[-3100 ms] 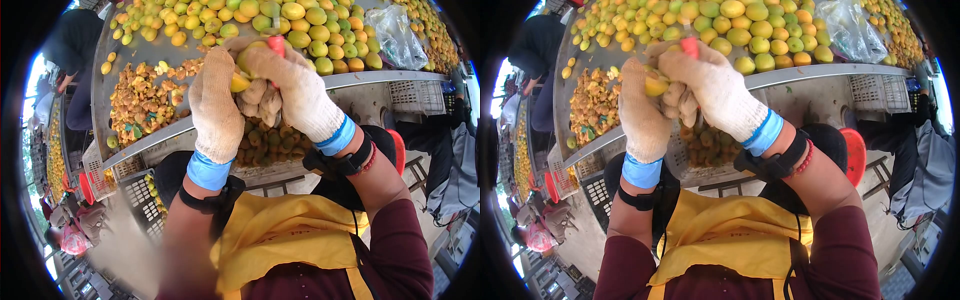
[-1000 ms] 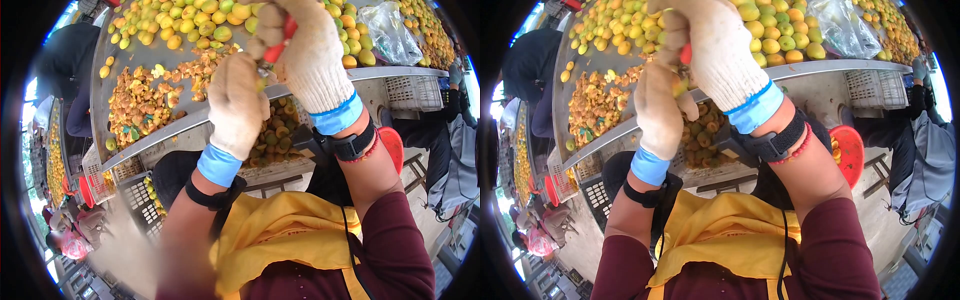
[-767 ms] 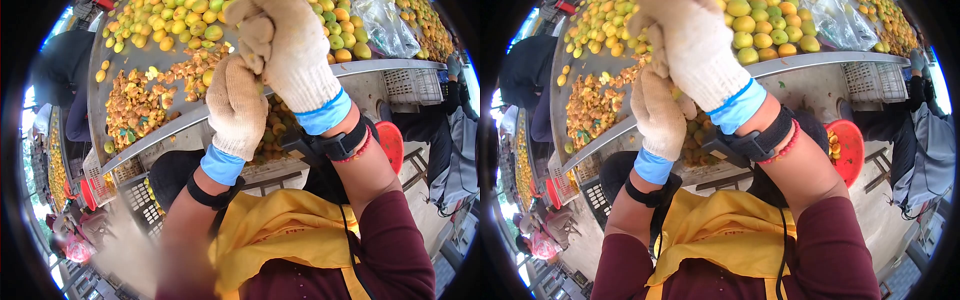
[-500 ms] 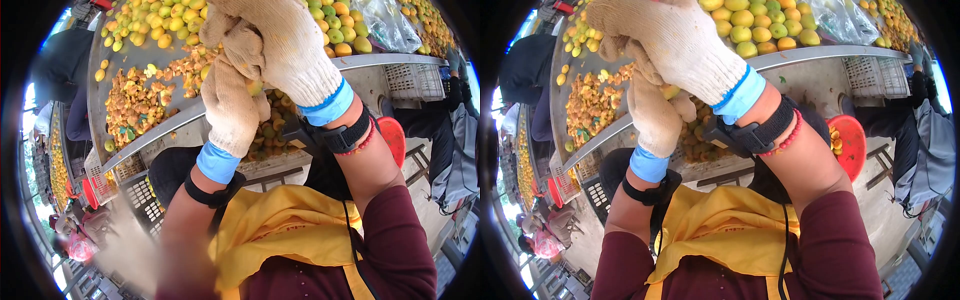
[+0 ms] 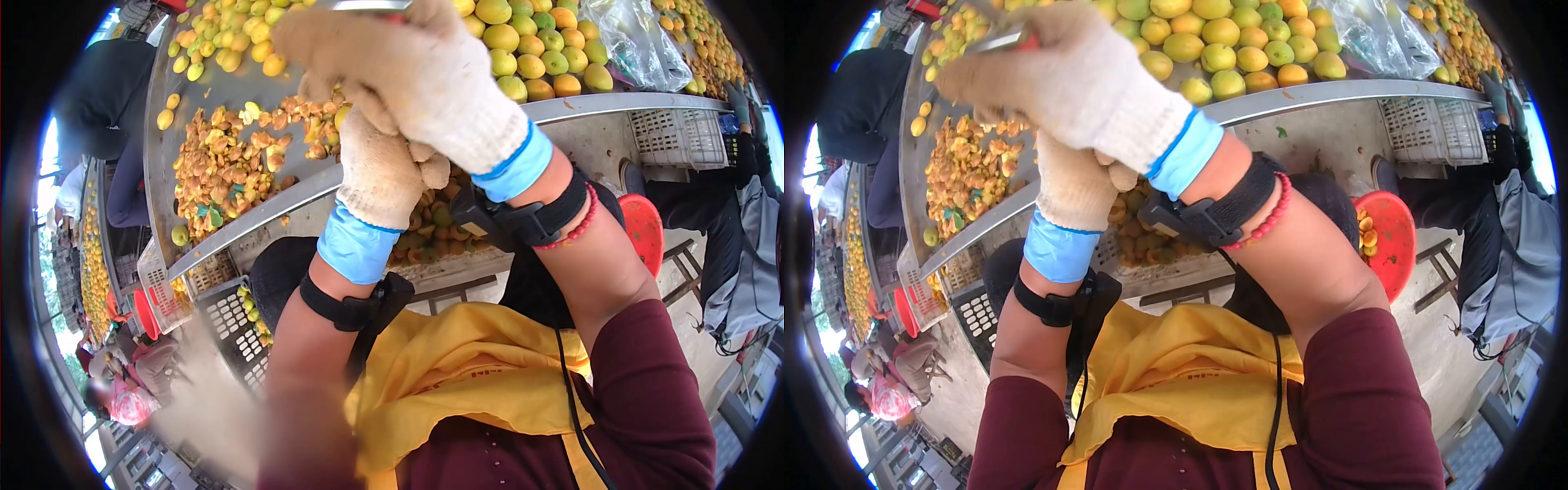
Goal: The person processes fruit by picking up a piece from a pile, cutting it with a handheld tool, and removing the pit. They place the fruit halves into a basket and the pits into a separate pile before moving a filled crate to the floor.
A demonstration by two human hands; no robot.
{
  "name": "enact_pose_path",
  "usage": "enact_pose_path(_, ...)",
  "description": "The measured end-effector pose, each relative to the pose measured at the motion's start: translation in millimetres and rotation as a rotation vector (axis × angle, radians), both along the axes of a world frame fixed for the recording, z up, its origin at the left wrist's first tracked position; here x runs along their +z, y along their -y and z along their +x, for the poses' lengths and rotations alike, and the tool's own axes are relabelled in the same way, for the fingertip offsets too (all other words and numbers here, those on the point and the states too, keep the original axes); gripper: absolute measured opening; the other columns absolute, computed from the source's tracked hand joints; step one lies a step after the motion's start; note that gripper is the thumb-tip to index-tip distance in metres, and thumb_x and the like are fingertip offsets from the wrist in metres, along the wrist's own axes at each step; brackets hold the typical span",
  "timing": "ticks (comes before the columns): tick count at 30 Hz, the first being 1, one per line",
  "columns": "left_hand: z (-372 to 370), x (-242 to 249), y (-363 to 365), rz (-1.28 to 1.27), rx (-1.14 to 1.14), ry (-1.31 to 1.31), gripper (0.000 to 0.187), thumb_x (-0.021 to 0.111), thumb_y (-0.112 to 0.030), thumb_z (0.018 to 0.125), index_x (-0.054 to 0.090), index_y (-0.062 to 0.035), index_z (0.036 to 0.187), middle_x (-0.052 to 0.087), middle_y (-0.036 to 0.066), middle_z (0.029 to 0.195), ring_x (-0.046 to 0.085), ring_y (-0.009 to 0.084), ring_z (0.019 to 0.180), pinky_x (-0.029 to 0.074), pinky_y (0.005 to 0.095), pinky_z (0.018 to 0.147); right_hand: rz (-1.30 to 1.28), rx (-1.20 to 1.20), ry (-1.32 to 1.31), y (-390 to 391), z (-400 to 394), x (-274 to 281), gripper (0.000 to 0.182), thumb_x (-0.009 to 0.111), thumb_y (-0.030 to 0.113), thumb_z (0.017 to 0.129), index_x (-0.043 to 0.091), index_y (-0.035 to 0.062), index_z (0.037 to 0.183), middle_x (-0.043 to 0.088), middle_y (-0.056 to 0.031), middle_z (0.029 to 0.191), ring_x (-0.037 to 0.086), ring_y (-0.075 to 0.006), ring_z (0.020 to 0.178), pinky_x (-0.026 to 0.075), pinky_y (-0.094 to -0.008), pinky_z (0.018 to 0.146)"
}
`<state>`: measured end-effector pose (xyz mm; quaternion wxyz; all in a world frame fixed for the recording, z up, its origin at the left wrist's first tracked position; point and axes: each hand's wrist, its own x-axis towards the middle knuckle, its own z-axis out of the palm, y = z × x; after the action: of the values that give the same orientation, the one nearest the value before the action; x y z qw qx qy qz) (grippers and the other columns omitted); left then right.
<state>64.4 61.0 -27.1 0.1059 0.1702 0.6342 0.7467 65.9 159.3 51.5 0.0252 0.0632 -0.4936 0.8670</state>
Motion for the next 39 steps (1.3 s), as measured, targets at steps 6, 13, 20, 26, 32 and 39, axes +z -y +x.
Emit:
enact_pose_path(6,-48,-10,8,0.584,-0.21,0.741,0.033,0.036,-0.028,0.11,0.059,-0.0083,0.123,0.069,0.005,0.098,0.067,0.0208,0.078,0.052,0.0337,0.06,0.451,-0.453,-0.346,-3,-17,-34,0.025,0.064,0.027,0.105,0.069,0.0033,0.101,0.052,0.0053,0.067,0.046,-0.007,0.055,0.041,-0.0247,0.051)
enact_pose_path(13,-63,6,11,0.38,-0.012,0.639,0.046,0.035,-0.047,0.111,0.059,-0.0075,0.111,0.061,0.007,0.09,0.047,0.0153,0.061,0.038,0.0296,0.05,-0.593,-0.427,0.272,-19,-28,-5,0.037,0.052,0.036,0.11,0.052,0.0164,0.078,0.041,0.0063,0.053,0.039,-0.0126,0.041,0.037,-0.0306,0.04)
enact_pose_path(20,-72,17,30,0.427,-0.074,0.493,0.062,0.033,-0.056,0.111,0.061,-0.0013,0.12,0.065,0.019,0.106,0.063,0.0269,0.076,0.058,0.0443,0.067,-0.445,-0.411,0.187,-63,-28,-33,0.031,0.057,0.034,0.108,0.058,0.0125,0.086,0.039,0.0088,0.058,0.035,-0.0084,0.045,0.034,-0.0281,0.043)
enact_pose_path(26,-15,55,55,-0.123,-0.542,0.294,0.048,0.05,-0.032,0.108,0.055,0.0018,0.141,0.068,0.012,0.114,0.066,0.0158,0.085,0.057,0.0301,0.066,-0.17,-0.315,0.249,-71,7,-26,0.031,0.057,0.032,0.108,0.067,0.0062,0.096,0.034,0.0119,0.06,0.029,-0.0024,0.049,0.025,-0.0225,0.044)
enact_pose_path(32,2,92,80,-0.693,-0.513,0.252,0.042,0.057,-0.019,0.103,0.059,-0.0022,0.142,0.068,0.011,0.114,0.069,0.0149,0.081,0.055,0.0265,0.057,0.08,-0.226,0.545,-70,49,-18,0.019,0.066,0.024,0.094,0.066,0.0056,0.095,0.054,0.0024,0.072,0.046,-0.0073,0.056,0.044,-0.0268,0.052)
enact_pose_path(39,-50,97,34,-0.568,-0.137,0.068,0.039,0.057,-0.021,0.1,0.064,0.0006,0.132,0.068,0.007,0.102,0.067,0.0127,0.077,0.055,0.0253,0.06,-0.182,-0.457,0.163,-122,50,0,0.042,0.053,0.039,0.108,0.065,0.0015,0.124,0.071,-0.0029,0.092,0.056,-0.0062,0.062,0.048,-0.0231,0.052)
